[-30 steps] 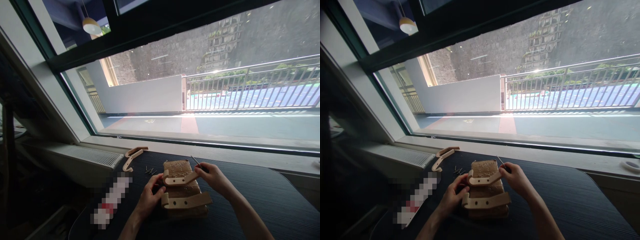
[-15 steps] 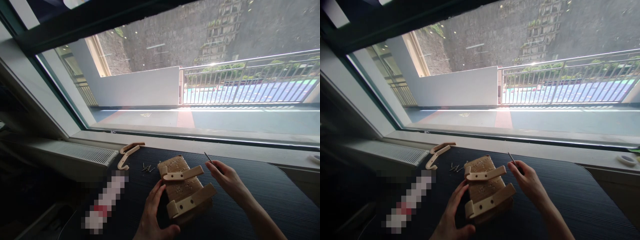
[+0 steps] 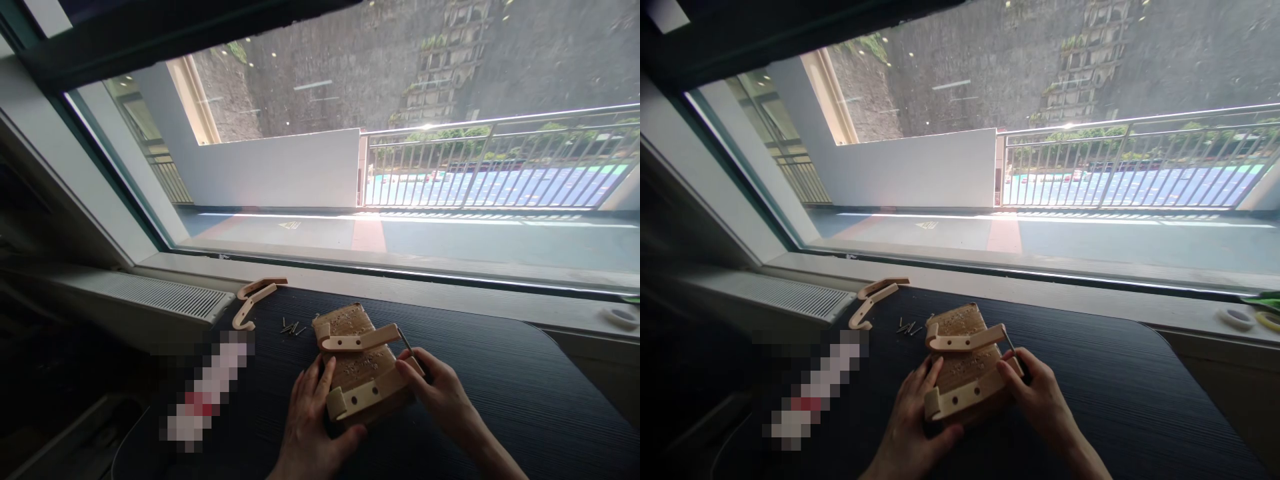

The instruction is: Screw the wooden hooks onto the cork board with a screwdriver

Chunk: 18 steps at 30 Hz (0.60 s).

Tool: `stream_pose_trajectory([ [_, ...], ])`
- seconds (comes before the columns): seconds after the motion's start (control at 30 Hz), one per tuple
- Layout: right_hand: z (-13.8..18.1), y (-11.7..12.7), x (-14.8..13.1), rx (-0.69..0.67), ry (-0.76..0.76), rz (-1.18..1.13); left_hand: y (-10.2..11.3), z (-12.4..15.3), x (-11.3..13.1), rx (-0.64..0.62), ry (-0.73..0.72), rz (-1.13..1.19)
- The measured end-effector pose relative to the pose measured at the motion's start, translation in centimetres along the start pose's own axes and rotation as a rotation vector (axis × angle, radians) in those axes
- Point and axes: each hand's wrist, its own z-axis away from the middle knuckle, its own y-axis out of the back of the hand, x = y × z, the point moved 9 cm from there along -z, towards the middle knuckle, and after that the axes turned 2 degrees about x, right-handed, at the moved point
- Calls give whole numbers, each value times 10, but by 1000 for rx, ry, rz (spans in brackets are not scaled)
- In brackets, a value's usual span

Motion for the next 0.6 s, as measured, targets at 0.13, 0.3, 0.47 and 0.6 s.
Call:
stream_pose_trajectory([
  [0.13, -2, -1, -4, -69, 25, -37, 1, -1, 1, -17, -4, -12],
  [0.3, -6, -3, -8, -149, 36, -47, 4, -2, 4, -29, -24, -27],
  [0.47, -10, -7, -10, -179, 53, -62, 5, -2, 7, -24, -54, -62],
  [0.6, -7, -1, -13, -199, 65, -76, 3, -1, 7, 3, -79, -102],
])
